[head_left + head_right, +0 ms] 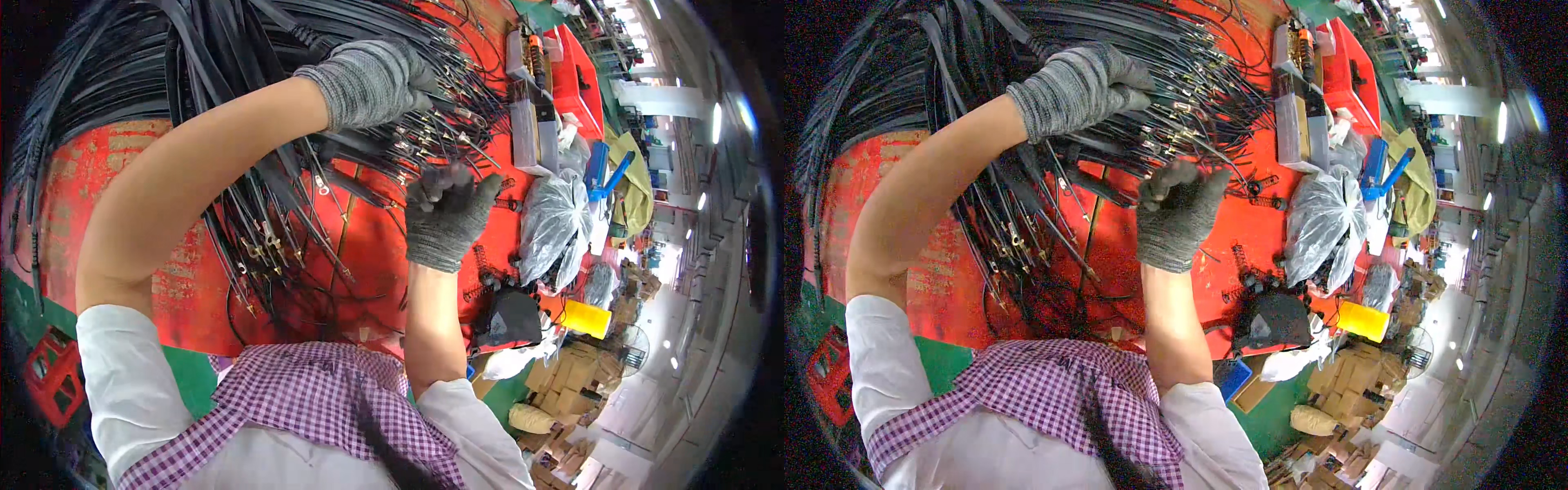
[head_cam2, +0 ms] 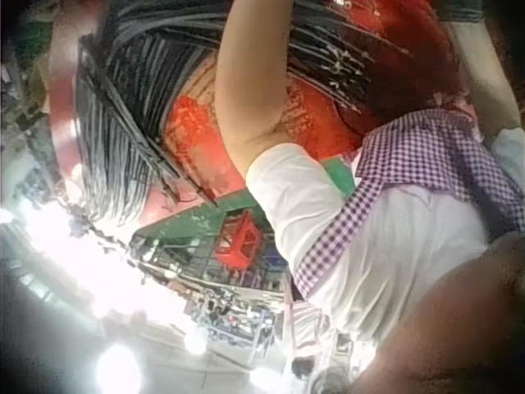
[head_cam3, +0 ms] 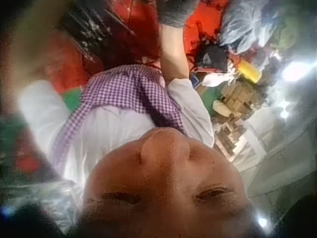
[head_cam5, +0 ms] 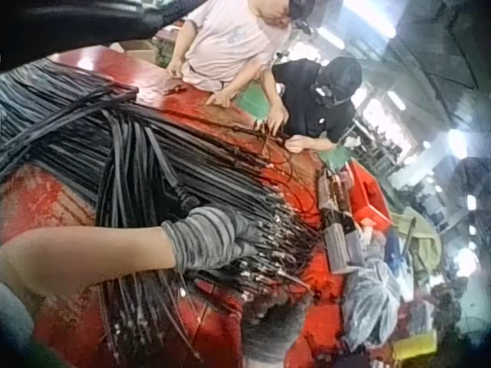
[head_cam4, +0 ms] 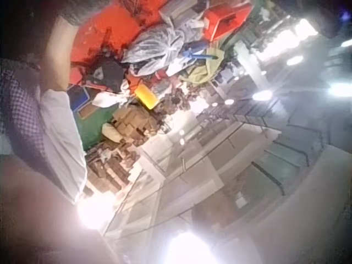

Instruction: The person is assembling electrical cables at a red workbench. They repeatedly pick up black cables and small black plastic components, then insert the cable ends into the components. The person organizes the finished cables into a growing pile on the table.

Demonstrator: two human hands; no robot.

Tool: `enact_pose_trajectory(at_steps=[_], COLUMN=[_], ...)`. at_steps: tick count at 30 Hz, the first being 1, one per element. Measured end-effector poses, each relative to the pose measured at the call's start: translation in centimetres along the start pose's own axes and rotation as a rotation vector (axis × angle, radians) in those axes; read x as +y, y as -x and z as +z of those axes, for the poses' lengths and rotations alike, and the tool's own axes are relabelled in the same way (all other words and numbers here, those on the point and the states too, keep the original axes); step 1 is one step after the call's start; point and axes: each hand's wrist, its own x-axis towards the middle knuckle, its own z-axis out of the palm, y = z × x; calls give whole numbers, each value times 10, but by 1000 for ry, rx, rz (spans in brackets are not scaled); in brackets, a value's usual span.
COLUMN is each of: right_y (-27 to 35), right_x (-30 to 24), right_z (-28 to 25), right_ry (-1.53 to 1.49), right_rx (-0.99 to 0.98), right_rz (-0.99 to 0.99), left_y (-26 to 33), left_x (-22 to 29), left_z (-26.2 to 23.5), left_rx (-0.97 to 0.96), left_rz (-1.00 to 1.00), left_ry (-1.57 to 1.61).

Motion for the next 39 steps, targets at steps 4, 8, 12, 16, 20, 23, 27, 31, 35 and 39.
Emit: enact_pose_trajectory(at_steps=[4, 8, 12, 16, 20, 23, 27, 31, 35, 39], right_y=[0, -3, -7, -15, -15, -16, -17, -15, -13, -12], right_x=[5, 9, 13, 14, 12, -9, -24, -32, -34, -35], right_z=[17, 17, 19, 23, 25, 26, 38, 45, 52, 63], right_ry=[-47, 56, 79, 73, 388, 609, 582, 587, 674, 731], right_rx=[145, 174, 237, 234, 126, -28, -14, 97, 55, 46], right_rz=[13, -2, -60, -109, -251, -58, 197, 282, 223, 212], left_y=[4, 5, 6, 4, 4, 6, 7, 11, 9, 15], left_x=[0, -3, -8, -1, -4, 6, -3, 8, 0, 6], left_z=[-1, 0, 4, -2, 3, -6, 5, -3, 4, 3], left_rx=[-12, -20, -14, -79, 28, -86, 25, 19, 63, -14], left_rz=[-9, -9, 34, -13, 189, 201, 200, 163, 252, 141], left_ry=[27, 55, 37, 10, 177, -124, 29, 0, -153, -166])
